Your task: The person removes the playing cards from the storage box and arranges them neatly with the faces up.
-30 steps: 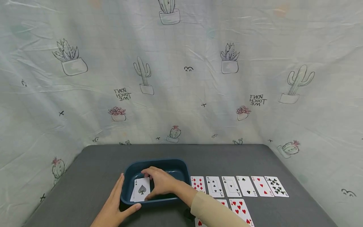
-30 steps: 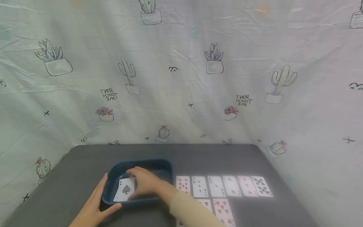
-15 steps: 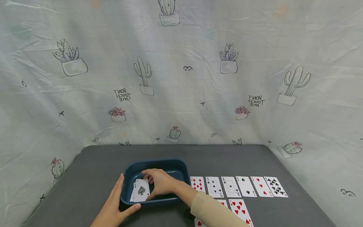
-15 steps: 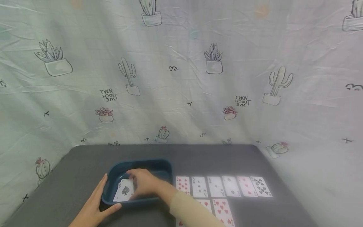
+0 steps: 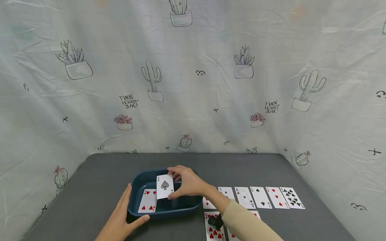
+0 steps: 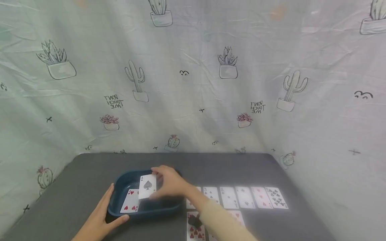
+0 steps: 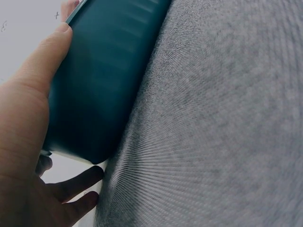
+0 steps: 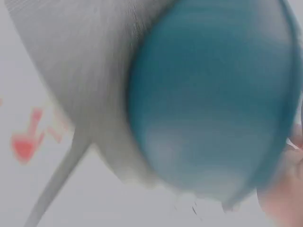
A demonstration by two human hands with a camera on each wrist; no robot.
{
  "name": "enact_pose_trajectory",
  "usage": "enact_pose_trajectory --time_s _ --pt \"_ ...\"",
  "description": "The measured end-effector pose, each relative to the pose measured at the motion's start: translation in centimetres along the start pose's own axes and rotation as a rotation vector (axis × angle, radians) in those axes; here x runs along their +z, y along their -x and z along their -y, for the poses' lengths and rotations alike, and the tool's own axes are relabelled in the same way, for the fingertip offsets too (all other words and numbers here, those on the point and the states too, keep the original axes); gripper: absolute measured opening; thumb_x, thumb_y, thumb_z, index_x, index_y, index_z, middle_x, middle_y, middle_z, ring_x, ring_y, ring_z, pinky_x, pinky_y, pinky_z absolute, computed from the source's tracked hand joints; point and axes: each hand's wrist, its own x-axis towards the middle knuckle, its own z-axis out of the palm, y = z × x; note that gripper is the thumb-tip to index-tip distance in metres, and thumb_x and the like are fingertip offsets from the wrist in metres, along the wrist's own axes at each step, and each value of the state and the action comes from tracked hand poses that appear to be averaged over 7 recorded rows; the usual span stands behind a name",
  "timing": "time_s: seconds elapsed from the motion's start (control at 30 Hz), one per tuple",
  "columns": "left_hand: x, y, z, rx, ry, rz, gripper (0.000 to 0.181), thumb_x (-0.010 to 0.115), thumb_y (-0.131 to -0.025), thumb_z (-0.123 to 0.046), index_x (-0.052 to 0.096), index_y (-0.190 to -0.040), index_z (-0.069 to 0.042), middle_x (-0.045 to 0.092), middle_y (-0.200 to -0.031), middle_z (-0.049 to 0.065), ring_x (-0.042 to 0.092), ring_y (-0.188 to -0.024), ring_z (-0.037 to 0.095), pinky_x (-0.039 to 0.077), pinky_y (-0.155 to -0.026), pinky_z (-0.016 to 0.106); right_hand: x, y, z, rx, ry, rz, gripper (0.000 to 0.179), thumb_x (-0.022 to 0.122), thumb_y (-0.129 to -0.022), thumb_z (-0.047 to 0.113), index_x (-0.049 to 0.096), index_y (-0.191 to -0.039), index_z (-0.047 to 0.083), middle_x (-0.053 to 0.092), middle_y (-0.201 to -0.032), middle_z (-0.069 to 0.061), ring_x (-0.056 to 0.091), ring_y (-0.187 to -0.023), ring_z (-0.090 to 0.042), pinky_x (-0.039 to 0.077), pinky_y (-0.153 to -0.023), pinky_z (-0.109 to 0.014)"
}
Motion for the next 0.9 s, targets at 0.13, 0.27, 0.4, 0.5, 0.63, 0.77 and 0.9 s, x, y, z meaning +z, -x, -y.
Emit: enact_pose_trajectory --time_s 0.13,0.27,0.4,0.5,0.63,0.77,0.9 --pt "0.0 0.1 -0.1 -0.013 0.002 0.005 0.13 0.07 -0.075 -0.07 -0.011 -0.157 -0.009 -0.001 -0.16 0.024 0.012 -0.142 0.048 0.018 -0.105 0.07 -3.6 3.3 -0.5 -0.03 -0.09 -0.036 0.086 0.092 -0.07 0.026 0.05 -0.143 0.011 0.054 -0.127 0.001 0.055 -0.106 -0.017 0.05 -0.094 -0.04" --pt "-0.1 0.1 -0.1 -0.011 -0.001 0.016 0.13 0.069 -0.075 -0.071 -0.011 -0.157 -0.009 -0.002 -0.161 0.024 0.012 -0.142 0.048 0.018 -0.105 0.071 -6.9 7.9 -0.7 -0.04 -0.089 -0.036 0.083 0.09 -0.072 0.028 0.05 -0.143 0.016 0.053 -0.13 0.0 0.057 -0.106 -0.022 0.05 -0.093 -0.044" --pt "-0.2 0.0 0.0 -0.018 0.012 0.025 0.13 0.07 -0.075 -0.07 -0.013 -0.156 -0.011 -0.003 -0.161 0.023 0.011 -0.142 0.048 0.017 -0.105 0.071 -9.4 12.5 -1.0 -0.043 0.0 0.019 0.079 0.088 -0.074 0.032 0.051 -0.143 0.018 0.053 -0.131 -0.003 0.057 -0.105 -0.021 0.051 -0.09 -0.041" --pt "-0.1 -0.1 -0.1 -0.024 0.018 0.03 0.131 0.07 -0.075 -0.07 -0.014 -0.156 -0.011 -0.003 -0.161 0.023 0.012 -0.142 0.048 0.017 -0.104 0.071 -10.8 15.6 -1.3 -0.048 0.045 0.055 0.076 0.086 -0.075 0.031 0.052 -0.142 0.02 0.053 -0.13 -0.005 0.056 -0.105 -0.019 0.051 -0.085 -0.038" --pt "0.0 -0.1 -0.2 -0.026 0.018 0.036 0.131 0.07 -0.075 -0.07 -0.014 -0.156 -0.012 -0.003 -0.161 0.022 0.013 -0.141 0.048 0.018 -0.104 0.07 -12.1 19.0 -1.5 -0.038 0.07 0.048 0.076 0.086 -0.074 0.028 0.053 -0.141 0.018 0.055 -0.127 -0.005 0.055 -0.105 -0.02 0.051 -0.083 -0.036" --pt "0.0 0.0 -0.2 -0.017 0.025 0.024 0.13 0.07 -0.075 -0.07 -0.014 -0.156 -0.014 -0.004 -0.162 0.021 0.012 -0.142 0.048 0.018 -0.104 0.071 -13.0 21.1 -1.9 -0.021 0.091 0.042 0.078 0.087 -0.072 0.027 0.052 -0.142 0.017 0.056 -0.127 -0.004 0.056 -0.101 -0.018 0.051 -0.081 -0.036" --pt "-0.1 0.3 0.0 0.017 0.025 -0.009 0.129 0.07 -0.076 -0.069 -0.013 -0.157 -0.014 -0.002 -0.162 0.021 0.014 -0.141 0.048 0.019 -0.103 0.072 -13.9 22.3 -3.0 -0.021 0.082 0.048 0.082 0.089 -0.07 0.024 0.051 -0.142 0.015 0.056 -0.125 -0.005 0.055 -0.099 -0.018 0.052 -0.079 -0.035"
